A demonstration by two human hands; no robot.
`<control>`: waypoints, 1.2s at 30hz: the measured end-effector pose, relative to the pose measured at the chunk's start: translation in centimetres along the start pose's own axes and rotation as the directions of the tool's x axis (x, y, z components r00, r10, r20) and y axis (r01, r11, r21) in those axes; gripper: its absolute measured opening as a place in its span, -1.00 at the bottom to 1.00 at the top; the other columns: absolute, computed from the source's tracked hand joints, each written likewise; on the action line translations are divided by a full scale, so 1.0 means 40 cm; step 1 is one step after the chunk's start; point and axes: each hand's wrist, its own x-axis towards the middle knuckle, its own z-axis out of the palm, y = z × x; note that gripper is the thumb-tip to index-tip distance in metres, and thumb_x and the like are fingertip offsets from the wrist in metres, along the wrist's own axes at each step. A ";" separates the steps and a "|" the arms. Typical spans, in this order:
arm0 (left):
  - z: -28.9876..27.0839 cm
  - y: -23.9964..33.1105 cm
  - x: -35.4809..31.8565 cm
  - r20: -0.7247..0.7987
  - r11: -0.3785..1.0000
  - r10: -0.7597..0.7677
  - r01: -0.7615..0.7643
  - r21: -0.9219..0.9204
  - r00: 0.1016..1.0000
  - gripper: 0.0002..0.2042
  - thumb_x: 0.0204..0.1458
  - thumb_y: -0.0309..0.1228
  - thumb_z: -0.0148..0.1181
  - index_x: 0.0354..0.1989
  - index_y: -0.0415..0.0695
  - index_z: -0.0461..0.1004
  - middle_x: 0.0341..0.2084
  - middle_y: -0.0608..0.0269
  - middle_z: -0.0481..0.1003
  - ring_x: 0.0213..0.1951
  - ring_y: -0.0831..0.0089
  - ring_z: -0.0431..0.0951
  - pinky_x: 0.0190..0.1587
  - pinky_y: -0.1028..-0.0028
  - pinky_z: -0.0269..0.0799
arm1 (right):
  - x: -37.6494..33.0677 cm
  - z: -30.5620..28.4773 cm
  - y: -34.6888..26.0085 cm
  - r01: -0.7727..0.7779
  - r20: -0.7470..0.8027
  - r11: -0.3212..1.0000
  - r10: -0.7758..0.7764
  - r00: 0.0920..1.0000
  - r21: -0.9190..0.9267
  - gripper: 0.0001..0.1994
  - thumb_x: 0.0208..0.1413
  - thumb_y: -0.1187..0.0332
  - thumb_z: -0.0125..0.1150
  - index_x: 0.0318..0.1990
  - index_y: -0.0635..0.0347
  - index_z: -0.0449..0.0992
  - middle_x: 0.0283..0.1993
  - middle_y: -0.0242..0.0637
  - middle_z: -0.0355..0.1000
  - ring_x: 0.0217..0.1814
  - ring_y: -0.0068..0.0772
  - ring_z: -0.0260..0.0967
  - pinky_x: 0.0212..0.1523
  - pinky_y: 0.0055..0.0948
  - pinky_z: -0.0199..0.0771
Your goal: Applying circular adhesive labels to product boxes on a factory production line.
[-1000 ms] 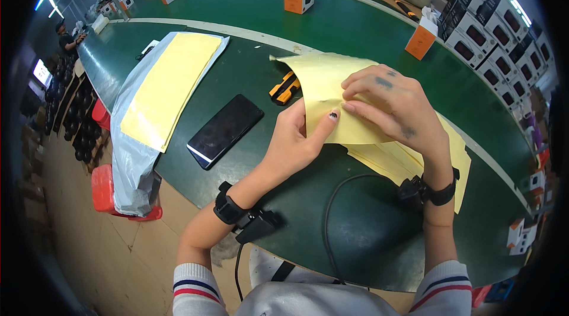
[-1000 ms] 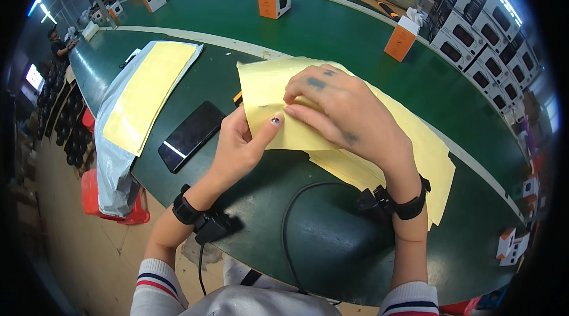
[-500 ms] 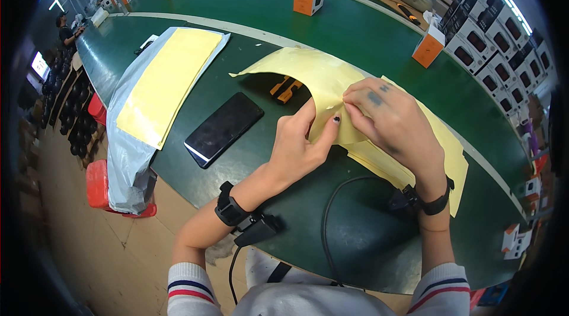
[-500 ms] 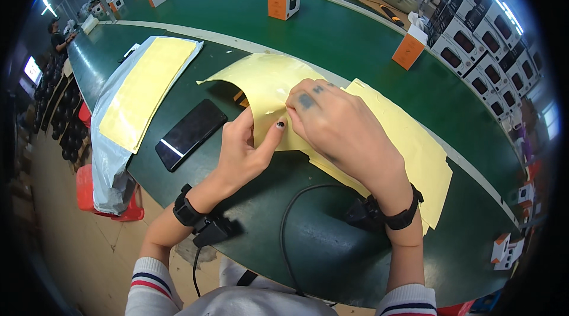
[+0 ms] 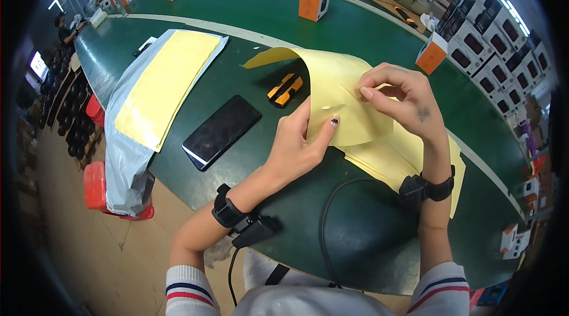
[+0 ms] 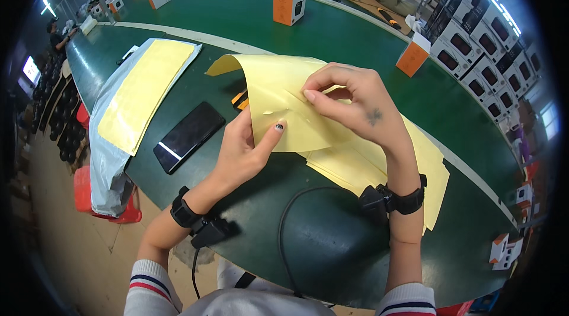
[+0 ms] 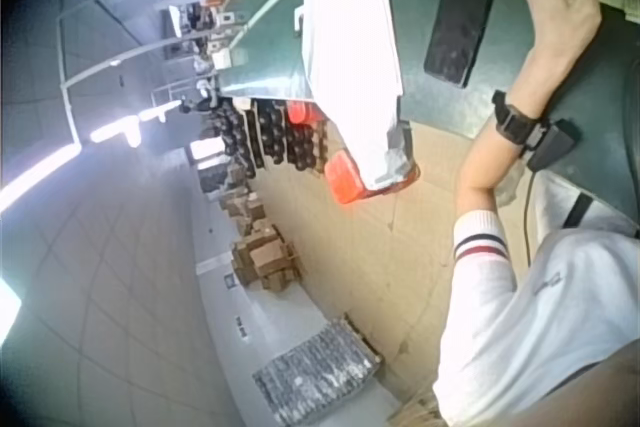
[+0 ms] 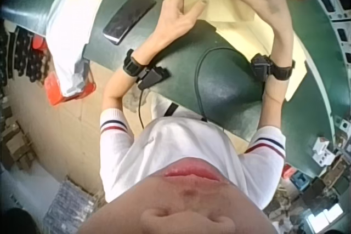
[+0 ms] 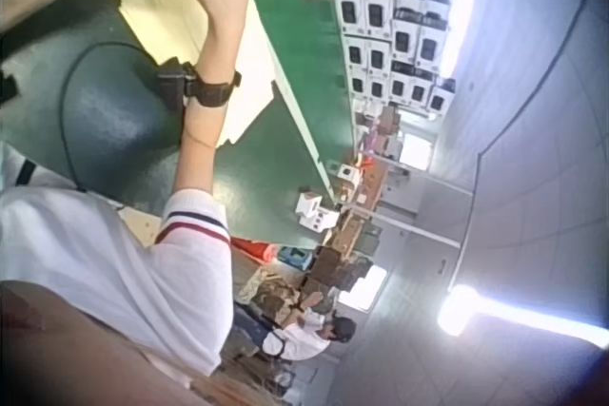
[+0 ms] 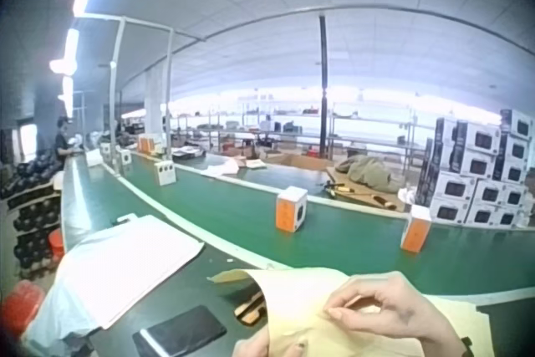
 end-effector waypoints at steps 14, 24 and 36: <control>0.026 -0.064 -0.034 0.412 0.625 -0.645 0.755 -0.200 0.643 -0.68 0.08 -0.52 0.00 0.01 -0.37 0.28 -0.13 0.12 0.44 -0.14 0.47 0.48 -0.11 0.52 0.43 | 0.233 -0.188 0.233 -0.154 -0.387 0.985 0.173 0.906 0.082 -0.78 0.00 0.38 0.18 -0.33 0.44 0.51 -0.35 -0.18 0.49 -0.32 -0.49 0.45 -0.21 -0.55 0.47; 0.007 -0.060 -0.021 0.488 0.357 -0.685 0.833 -0.422 0.541 -0.67 0.14 -0.49 -0.07 0.05 -0.38 0.21 -0.05 0.02 0.38 -0.08 0.32 0.48 -0.02 0.36 0.47 | 0.586 -0.214 0.457 -0.023 -0.369 0.826 -0.227 0.901 -0.563 -0.78 -0.13 0.34 0.22 -0.44 0.38 0.49 -0.50 -0.11 0.47 -0.43 -0.29 0.46 -0.32 -0.41 0.43; 0.005 -0.068 -0.026 0.507 0.363 -0.688 0.851 -0.379 0.519 -0.71 0.15 -0.46 -0.09 0.02 -0.31 0.25 -0.15 0.14 0.43 -0.18 0.43 0.51 -0.13 0.43 0.50 | 0.724 -0.108 0.565 0.056 -0.113 0.522 -0.286 0.952 -0.851 -0.88 -0.04 0.44 0.05 -0.40 0.35 0.36 -0.38 0.00 0.37 -0.26 0.07 0.33 -0.23 -0.12 0.32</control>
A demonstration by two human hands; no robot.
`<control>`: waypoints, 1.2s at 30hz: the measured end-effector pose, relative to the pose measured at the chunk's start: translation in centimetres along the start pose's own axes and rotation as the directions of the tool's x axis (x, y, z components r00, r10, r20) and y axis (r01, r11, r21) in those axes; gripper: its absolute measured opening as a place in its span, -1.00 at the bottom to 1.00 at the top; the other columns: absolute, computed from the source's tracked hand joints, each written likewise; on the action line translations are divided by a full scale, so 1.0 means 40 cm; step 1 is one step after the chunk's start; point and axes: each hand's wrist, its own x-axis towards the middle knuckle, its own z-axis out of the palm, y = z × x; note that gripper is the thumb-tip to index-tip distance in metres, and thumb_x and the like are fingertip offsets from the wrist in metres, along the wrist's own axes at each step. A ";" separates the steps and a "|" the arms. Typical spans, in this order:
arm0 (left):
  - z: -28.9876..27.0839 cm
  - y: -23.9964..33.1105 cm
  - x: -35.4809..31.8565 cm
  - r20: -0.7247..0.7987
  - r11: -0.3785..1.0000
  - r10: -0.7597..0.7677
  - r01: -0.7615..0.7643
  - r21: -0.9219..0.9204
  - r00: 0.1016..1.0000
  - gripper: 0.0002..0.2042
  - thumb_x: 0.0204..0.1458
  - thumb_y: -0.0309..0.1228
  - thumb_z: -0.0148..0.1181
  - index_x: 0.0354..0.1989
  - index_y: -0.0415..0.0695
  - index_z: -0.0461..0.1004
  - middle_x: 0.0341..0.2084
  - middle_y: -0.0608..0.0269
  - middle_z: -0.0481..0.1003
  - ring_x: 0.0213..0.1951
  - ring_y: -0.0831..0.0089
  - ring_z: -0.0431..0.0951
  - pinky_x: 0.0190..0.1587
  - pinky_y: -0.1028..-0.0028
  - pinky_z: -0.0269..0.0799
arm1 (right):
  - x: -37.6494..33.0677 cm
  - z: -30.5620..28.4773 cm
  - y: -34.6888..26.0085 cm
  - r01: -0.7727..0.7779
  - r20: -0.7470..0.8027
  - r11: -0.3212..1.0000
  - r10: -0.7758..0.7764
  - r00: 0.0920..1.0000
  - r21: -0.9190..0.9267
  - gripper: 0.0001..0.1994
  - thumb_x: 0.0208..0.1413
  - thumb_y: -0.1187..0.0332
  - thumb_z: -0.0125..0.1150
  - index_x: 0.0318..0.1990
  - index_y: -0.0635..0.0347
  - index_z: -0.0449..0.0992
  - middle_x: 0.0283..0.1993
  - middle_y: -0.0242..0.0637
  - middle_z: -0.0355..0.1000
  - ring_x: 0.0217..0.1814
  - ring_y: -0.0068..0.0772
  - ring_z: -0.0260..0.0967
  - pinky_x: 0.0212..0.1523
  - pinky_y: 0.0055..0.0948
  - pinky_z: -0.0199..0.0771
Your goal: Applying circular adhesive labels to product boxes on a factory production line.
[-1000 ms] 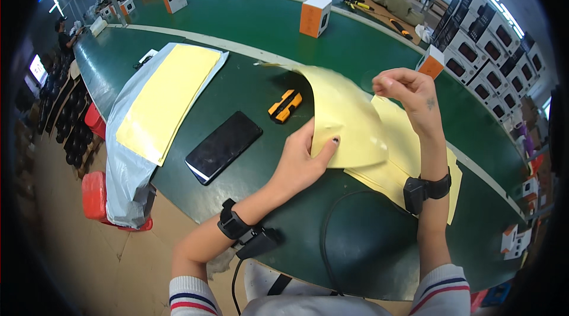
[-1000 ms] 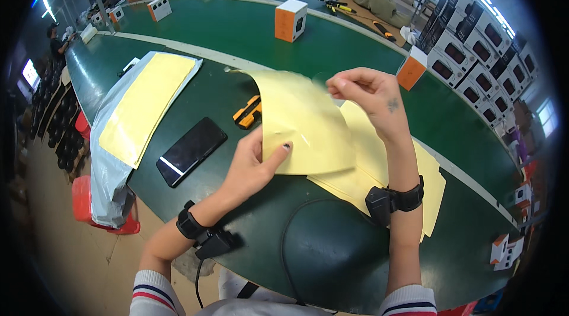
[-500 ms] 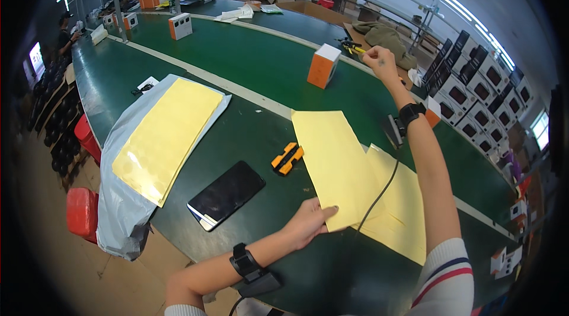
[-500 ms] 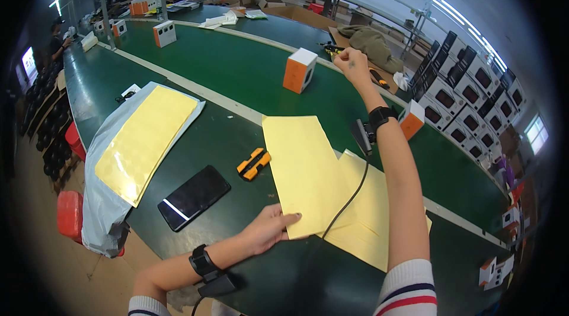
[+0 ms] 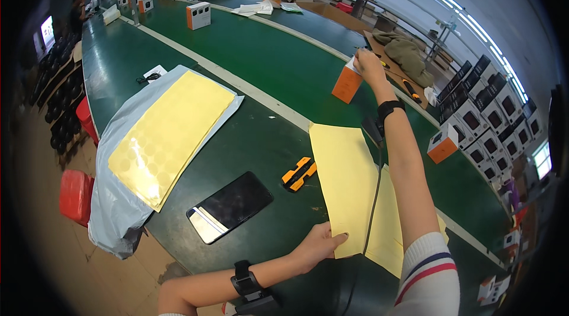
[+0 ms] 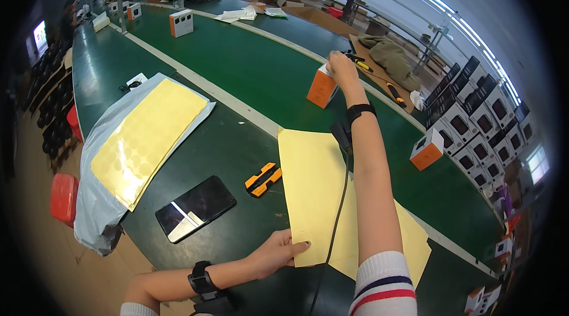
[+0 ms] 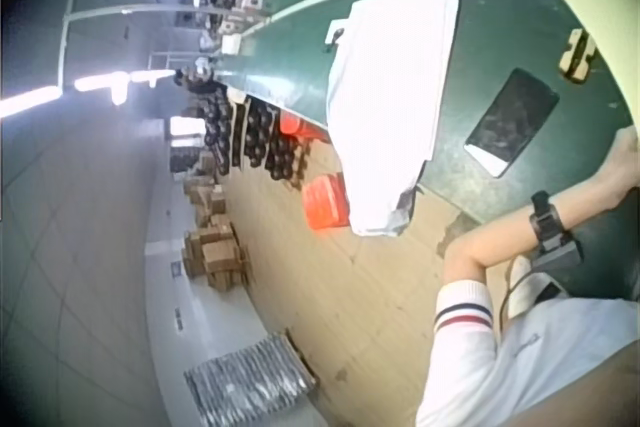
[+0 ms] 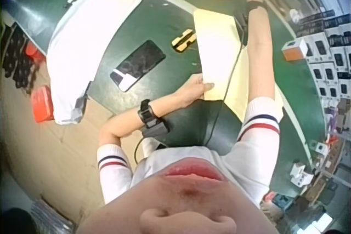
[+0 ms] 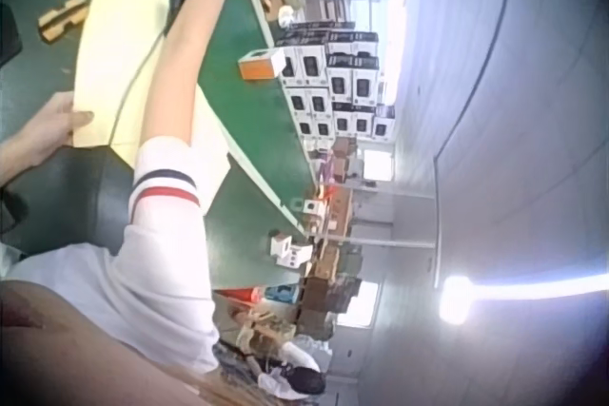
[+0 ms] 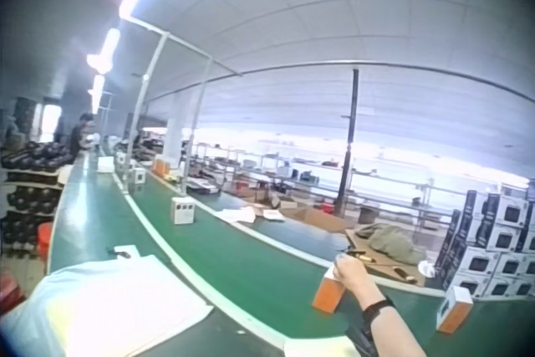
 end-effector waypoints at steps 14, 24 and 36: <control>0.006 0.014 -0.006 0.006 1.000 -0.001 0.001 0.029 1.000 -0.70 0.15 -0.42 -0.06 0.02 -0.29 0.24 -0.13 0.15 0.44 -0.15 0.43 0.51 -0.07 0.42 0.49 | -0.055 -0.051 0.032 -0.277 0.357 0.895 0.146 0.923 0.349 -0.62 0.12 0.19 0.05 -0.05 0.32 0.40 -0.06 -0.03 0.41 -0.01 -0.12 0.36 0.00 -0.28 0.33; 0.002 0.006 0.000 0.035 1.000 0.016 -0.017 0.014 0.999 -0.68 0.16 -0.45 -0.08 0.06 -0.32 0.20 -0.06 0.08 0.39 -0.12 0.39 0.50 -0.03 0.40 0.47 | -0.064 -0.048 0.008 0.093 0.458 0.984 -0.012 0.889 -0.154 -0.41 -0.15 -0.05 0.21 -0.07 0.24 0.38 0.05 -0.10 0.25 0.04 0.12 0.16 0.13 -0.12 0.16; -0.002 0.002 0.005 0.071 1.000 0.026 -0.027 0.005 0.997 -0.66 0.15 -0.47 -0.09 0.08 -0.33 0.18 -0.04 0.06 0.36 -0.09 0.34 0.48 -0.04 0.39 0.48 | -0.080 -0.041 0.094 -0.531 0.152 0.402 0.673 0.724 0.746 -0.43 0.19 -0.11 -0.32 0.08 0.15 0.35 0.12 -0.21 0.32 0.18 -0.25 0.22 0.13 -0.34 0.15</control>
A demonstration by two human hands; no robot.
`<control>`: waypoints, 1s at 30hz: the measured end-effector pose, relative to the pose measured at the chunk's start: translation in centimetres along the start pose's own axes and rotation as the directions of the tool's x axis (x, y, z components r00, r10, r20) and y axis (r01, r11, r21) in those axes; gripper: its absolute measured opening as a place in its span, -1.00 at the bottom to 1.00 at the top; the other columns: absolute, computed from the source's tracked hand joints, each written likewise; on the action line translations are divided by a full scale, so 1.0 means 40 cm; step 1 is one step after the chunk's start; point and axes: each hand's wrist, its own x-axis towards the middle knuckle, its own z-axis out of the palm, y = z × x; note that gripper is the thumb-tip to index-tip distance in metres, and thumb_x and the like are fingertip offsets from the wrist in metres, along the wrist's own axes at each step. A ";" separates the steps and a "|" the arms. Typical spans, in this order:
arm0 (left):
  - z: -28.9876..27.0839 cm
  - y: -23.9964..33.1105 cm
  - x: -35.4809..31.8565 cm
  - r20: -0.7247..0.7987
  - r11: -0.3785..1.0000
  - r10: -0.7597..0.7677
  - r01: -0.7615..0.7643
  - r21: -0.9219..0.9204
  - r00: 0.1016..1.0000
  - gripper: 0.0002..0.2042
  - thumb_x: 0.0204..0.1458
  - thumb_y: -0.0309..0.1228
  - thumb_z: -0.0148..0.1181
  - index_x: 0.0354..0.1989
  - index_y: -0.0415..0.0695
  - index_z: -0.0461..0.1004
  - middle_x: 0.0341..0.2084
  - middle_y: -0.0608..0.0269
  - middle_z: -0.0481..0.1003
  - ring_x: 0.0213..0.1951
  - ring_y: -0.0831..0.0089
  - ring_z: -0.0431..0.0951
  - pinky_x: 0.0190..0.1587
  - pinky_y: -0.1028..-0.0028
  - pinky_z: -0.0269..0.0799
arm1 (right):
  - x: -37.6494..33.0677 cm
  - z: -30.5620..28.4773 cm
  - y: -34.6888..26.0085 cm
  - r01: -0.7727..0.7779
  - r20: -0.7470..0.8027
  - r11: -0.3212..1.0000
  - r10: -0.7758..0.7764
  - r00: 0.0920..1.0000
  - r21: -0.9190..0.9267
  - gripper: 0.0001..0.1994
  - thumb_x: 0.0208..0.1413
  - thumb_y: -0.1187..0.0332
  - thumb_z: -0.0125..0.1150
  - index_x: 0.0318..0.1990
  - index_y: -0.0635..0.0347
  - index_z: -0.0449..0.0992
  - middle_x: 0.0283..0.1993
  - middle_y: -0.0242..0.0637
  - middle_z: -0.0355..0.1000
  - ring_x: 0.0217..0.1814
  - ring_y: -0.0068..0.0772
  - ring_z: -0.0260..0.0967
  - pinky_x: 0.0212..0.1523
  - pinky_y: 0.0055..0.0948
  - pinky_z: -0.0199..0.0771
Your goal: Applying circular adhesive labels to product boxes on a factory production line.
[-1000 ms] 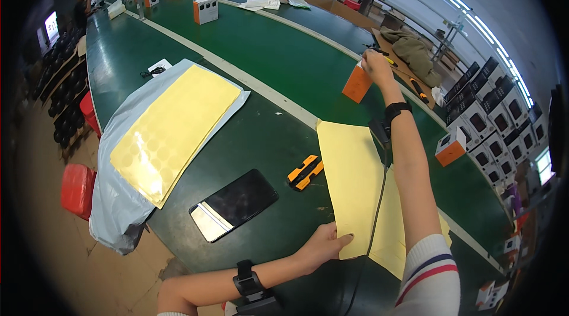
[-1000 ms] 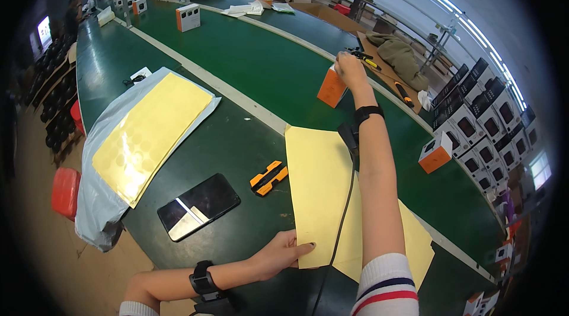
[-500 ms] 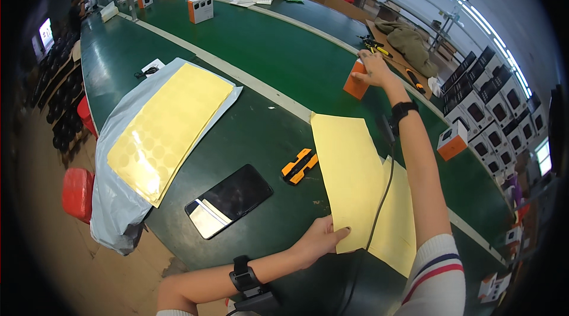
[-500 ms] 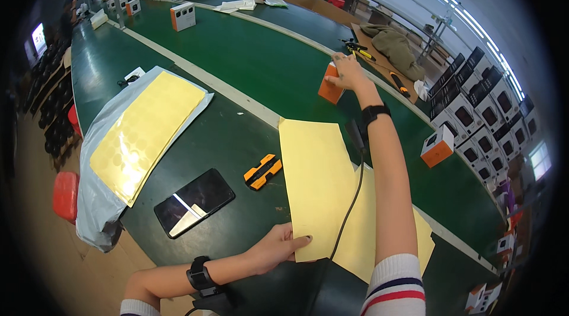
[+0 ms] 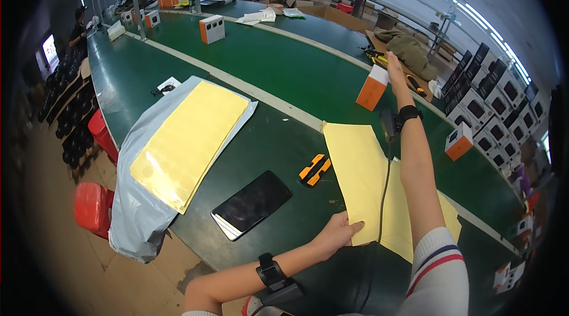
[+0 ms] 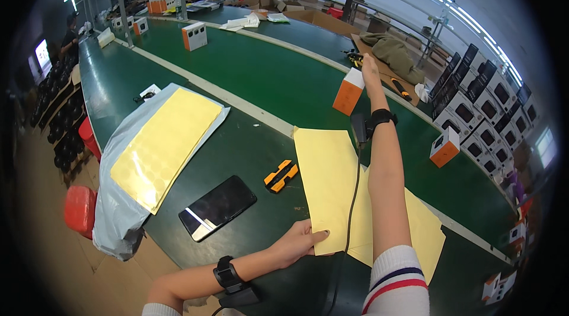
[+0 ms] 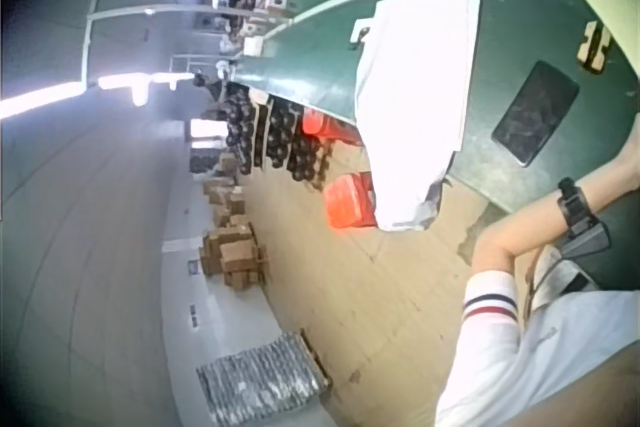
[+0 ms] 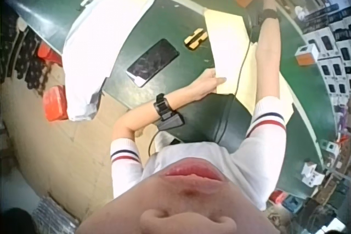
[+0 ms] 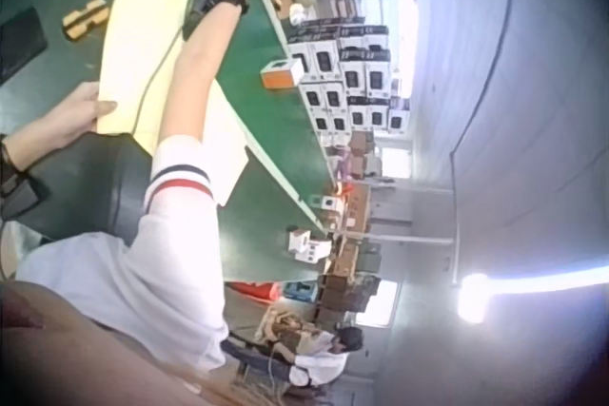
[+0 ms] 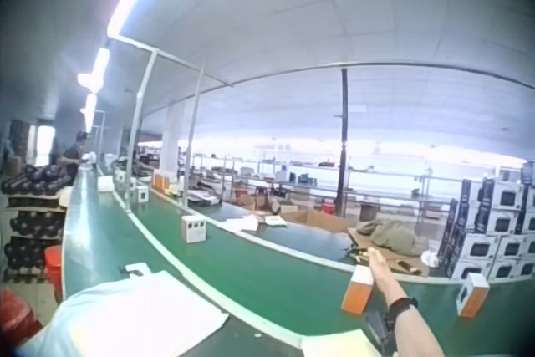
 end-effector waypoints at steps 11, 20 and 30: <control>-0.006 -0.014 0.012 0.003 0.996 -0.005 0.005 0.093 1.000 -0.67 0.14 -0.47 -0.06 0.06 -0.34 0.20 -0.07 0.10 0.39 -0.10 0.39 0.48 -0.06 0.42 0.48 | -0.146 0.080 -0.046 -0.210 -0.127 0.362 0.239 0.963 -0.908 -0.32 0.02 0.03 0.03 0.32 -0.28 -0.04 0.23 0.60 -0.27 0.09 0.40 0.21 0.02 -0.07 0.36; 0.011 -0.009 0.005 -0.015 0.973 0.091 -0.086 0.214 0.996 -0.70 0.10 -0.56 -0.05 0.02 -0.33 0.20 -0.09 0.05 0.40 -0.13 0.30 0.49 -0.12 0.34 0.50 | -0.272 -0.241 -0.127 -0.366 0.085 0.922 0.378 0.922 -0.128 -0.22 -0.24 0.13 0.26 0.24 0.00 0.14 0.05 -0.05 0.28 0.06 -0.21 0.30 -0.14 -0.24 0.48; 0.038 -0.005 -0.015 0.001 0.932 0.119 -0.112 0.346 0.993 -0.61 0.06 -0.59 -0.05 0.10 -0.27 0.13 -0.01 0.05 0.34 -0.05 0.27 0.45 -0.13 0.28 0.51 | -0.905 -0.861 -0.207 0.062 -0.201 0.705 -0.283 0.938 -0.706 -0.43 -0.28 0.18 0.30 -0.07 0.15 0.25 -0.22 -0.08 0.39 -0.20 -0.15 0.39 -0.15 -0.36 0.35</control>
